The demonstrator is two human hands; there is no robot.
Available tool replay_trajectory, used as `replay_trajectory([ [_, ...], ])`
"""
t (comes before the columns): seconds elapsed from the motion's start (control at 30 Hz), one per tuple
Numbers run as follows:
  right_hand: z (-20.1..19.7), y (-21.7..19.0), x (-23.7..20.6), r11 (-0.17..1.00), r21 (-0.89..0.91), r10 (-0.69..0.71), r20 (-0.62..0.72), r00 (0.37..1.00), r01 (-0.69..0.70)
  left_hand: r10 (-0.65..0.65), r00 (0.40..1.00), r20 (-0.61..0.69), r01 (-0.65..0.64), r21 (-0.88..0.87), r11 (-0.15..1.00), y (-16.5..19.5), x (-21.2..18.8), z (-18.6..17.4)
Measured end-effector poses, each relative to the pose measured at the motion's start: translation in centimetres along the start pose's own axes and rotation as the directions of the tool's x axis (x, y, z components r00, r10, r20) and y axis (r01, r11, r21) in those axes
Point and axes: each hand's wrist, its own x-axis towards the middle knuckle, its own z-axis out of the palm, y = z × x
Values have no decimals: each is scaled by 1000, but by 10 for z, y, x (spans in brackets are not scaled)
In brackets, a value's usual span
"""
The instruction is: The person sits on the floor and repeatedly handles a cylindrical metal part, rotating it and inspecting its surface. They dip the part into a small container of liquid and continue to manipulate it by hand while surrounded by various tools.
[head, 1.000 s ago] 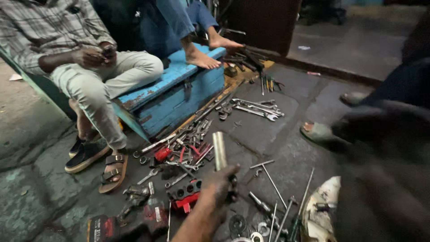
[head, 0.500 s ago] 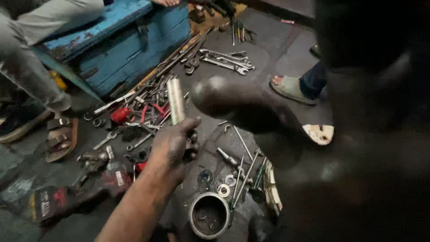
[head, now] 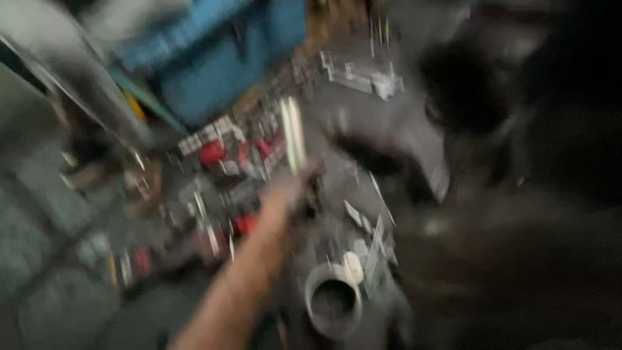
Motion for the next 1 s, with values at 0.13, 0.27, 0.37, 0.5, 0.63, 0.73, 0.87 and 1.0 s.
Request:
replay_trajectory([
  [0.13, 5, 17, 9, 999, -17, -30, 71, 997, 32, 156, 986, 66, -158, 31, 987, 0, 14, -7],
  [0.27, 26, 57, 16, 922, -237, 366, 280, 888, -305, 443, 893, 77, -443, 319, 838, 5, 42, -17],
  [0.37, 25, 97, 11, 648, -500, 759, 362, 542, -574, 556, 817, 150, -496, 675, 546, 10, 61, -27],
  [0.5, 17, 135, -10, 654, -605, 753, 462, 469, -455, 577, 744, 338, -604, 710, 363, 7, 69, -25],
  [0.63, 16, 148, -9, 564, -584, 826, 413, 384, -584, 539, 749, 387, -606, 729, 319, 10, 66, -7],
  [0.73, 21, 138, 2, 564, -538, 825, 336, 454, -627, 531, 756, 384, -617, 690, 380, 13, 64, 2],
  [0.87, 17, 98, 9, 453, -444, 861, -6, 508, -773, 482, 817, 316, -540, 712, 448, 16, 63, 0],
  [1.0, -1, 56, 5, 905, -214, 389, 62, 919, -369, 601, 699, 387, -668, 652, 359, 15, 65, 0],
])
